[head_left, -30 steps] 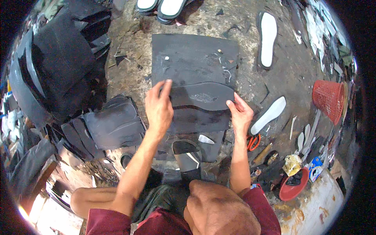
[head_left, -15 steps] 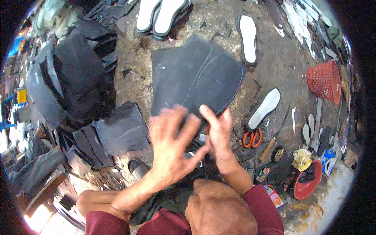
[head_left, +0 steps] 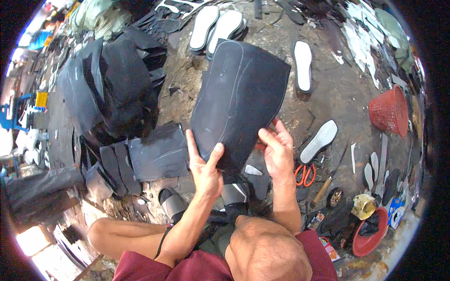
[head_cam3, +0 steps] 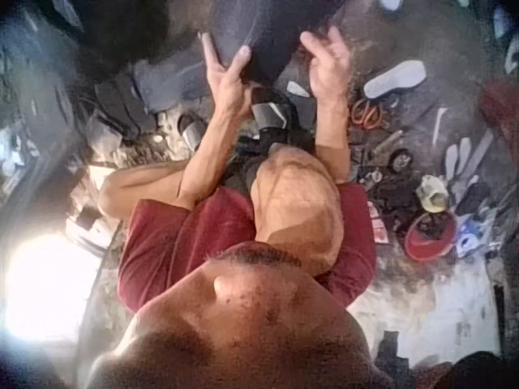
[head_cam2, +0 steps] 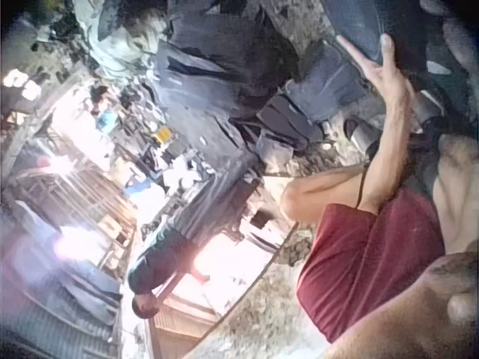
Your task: The person sits on the floor and repeatedly picks up, inspects, and stacks black shoe insoles. They handle the insoles one by one, turning them over and aligning them into a pile.
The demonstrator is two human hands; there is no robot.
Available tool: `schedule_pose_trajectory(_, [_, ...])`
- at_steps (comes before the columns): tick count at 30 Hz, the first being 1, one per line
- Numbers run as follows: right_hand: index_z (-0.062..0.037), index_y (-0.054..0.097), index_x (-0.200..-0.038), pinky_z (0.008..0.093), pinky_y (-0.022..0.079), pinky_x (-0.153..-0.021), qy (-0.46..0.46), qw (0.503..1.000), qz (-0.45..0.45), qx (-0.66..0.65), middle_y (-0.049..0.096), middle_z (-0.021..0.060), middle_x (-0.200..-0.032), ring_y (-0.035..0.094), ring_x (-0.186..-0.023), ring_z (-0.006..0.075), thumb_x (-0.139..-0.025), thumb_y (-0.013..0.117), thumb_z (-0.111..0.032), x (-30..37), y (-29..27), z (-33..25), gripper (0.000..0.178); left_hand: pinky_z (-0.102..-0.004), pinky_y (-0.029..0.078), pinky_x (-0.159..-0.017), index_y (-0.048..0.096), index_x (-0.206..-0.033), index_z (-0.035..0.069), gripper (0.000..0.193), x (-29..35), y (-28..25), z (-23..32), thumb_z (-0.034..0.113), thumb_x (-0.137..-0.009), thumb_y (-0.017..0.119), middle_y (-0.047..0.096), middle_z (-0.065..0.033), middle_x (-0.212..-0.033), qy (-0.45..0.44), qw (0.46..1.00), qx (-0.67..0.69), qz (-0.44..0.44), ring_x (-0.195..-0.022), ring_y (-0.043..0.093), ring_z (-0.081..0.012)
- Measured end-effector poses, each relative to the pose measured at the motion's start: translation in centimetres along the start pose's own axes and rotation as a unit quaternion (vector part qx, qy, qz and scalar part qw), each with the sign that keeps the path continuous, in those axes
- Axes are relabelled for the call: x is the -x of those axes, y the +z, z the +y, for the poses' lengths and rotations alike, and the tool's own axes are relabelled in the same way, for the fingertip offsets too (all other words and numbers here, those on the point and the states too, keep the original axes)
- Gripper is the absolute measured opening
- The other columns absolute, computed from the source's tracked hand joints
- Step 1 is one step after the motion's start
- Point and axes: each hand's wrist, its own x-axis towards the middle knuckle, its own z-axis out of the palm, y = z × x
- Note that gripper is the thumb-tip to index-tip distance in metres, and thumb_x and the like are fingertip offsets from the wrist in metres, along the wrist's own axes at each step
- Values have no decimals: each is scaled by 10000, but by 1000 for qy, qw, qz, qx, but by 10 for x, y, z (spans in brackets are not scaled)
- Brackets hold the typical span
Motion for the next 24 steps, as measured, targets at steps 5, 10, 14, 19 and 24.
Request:
schedule_pose_trajectory(5, [17,585,-1278,346,516,-906,-90,993,24,-72,696,96,-1113,672,-986,198,-967,630,-226,-45,-19,-52,398,-355,250,-1159,-22,-1590,72,1166,-3,-49,8,-13,-755,788,205,-183,-1578,124,960,-241,-78,-1391,324,-259])
schedule_pose_trajectory(10, [40,613,-1220,299,509,-891,-159,967,170,107,717,107,-1043,675,-968,187,-961,650,-194,-74,-34,-16,351,-361,252,-1161,-76,-1576,43,1172,3,-34,19,-17,-766,770,159,-194,-1590,181,930,-317,-43,-1409,278,-256])
schedule_pose_trajectory(14, [-20,479,-1414,347,444,-1015,-161,970,91,157,585,128,-1332,571,-1186,204,-901,738,-253,-30,-3,26,620,-391,265,-1161,-221,-1528,36,1182,10,-15,11,80,-837,736,117,-243,-1601,269,861,-432,-22,-1441,240,-298])
schedule_pose_trajectory(19, [-14,468,-1395,375,506,-943,9,995,24,100,606,127,-1272,620,-1082,215,-836,761,-111,16,-20,38,639,-478,355,-1114,-392,-1438,82,1238,7,-7,-21,460,-915,665,354,-255,-1540,241,800,-407,-370,-1372,423,-419])
schedule_pose_trajectory(24, [-29,519,-1354,399,462,-1001,-137,885,268,356,618,138,-1240,603,-1113,277,-807,803,-220,-40,-144,46,645,-538,250,-1177,438,-1463,126,863,-66,-56,-70,257,-715,849,272,-218,-1579,268,591,-654,-389,-1470,223,-433])
